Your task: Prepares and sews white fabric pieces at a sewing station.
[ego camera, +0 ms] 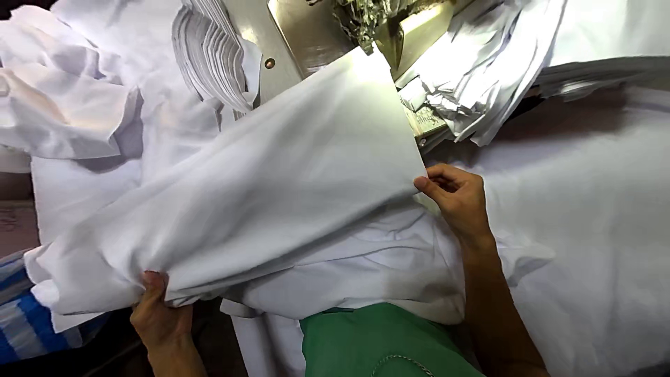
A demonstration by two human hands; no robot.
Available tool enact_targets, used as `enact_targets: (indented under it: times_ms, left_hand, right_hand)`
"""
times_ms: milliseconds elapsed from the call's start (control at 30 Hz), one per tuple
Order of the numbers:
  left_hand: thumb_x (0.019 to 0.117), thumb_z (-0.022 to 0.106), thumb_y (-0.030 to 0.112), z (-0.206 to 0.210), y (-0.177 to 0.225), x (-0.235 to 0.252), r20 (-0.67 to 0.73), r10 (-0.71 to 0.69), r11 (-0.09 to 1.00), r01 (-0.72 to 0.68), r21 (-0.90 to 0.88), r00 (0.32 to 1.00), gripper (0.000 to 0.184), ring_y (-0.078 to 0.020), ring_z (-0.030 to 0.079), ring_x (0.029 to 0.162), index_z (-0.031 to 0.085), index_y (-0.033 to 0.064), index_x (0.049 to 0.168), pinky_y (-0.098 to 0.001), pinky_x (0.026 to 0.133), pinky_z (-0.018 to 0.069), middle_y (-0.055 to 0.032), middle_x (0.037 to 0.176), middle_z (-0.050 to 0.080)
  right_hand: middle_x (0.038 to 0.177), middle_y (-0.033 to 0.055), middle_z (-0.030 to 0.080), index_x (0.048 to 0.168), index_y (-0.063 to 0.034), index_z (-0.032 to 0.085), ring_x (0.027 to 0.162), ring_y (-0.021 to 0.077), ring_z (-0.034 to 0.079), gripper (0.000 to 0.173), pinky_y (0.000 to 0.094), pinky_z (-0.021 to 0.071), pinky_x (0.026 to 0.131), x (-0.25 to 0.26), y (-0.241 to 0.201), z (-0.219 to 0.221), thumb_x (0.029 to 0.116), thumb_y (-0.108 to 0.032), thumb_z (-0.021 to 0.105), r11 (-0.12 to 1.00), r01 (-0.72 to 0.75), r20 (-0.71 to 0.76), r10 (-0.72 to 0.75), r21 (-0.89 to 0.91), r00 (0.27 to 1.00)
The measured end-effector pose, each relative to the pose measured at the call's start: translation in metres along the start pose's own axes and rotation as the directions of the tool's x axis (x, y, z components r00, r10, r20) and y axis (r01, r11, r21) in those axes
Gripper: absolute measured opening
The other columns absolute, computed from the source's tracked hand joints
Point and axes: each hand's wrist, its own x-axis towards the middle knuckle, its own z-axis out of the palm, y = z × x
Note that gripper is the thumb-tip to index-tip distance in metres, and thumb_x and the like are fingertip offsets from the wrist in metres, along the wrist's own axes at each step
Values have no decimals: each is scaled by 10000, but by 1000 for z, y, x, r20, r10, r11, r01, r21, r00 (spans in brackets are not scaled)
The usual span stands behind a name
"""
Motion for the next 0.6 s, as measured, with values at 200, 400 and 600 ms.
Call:
enact_targets:
  times_ms: [200,400,600]
  left_hand:
    - [1047,503,180,2,-8,8,-72,1,997,5,73,997,241,-62,702,1054,505,111,1279,-290,956,584,56,1098,733]
    - [1039,538,193,1,9,15,-49,27,994,-22,111,998,272,-56,694,1076,491,109,1294,-280,979,572,71,1120,726]
    - [1054,539,231,-14,33,35,32,57,985,-62,162,998,323,-82,675,1120,496,88,1341,-304,1015,551,28,1173,707]
  right_hand:
    - [818,-77,709,994,-43,703,705,-65,629,118,107,527,662,1,19,15,952,-154,707,999,45,-57,-44,4,997]
    - [831,-70,716,979,-34,709,711,-65,627,123,109,523,658,5,24,23,949,-153,715,996,89,-114,-86,16,990]
    - [847,-56,717,1010,-32,708,719,-40,642,106,125,544,668,21,15,23,938,-109,720,995,99,-117,-98,2,988]
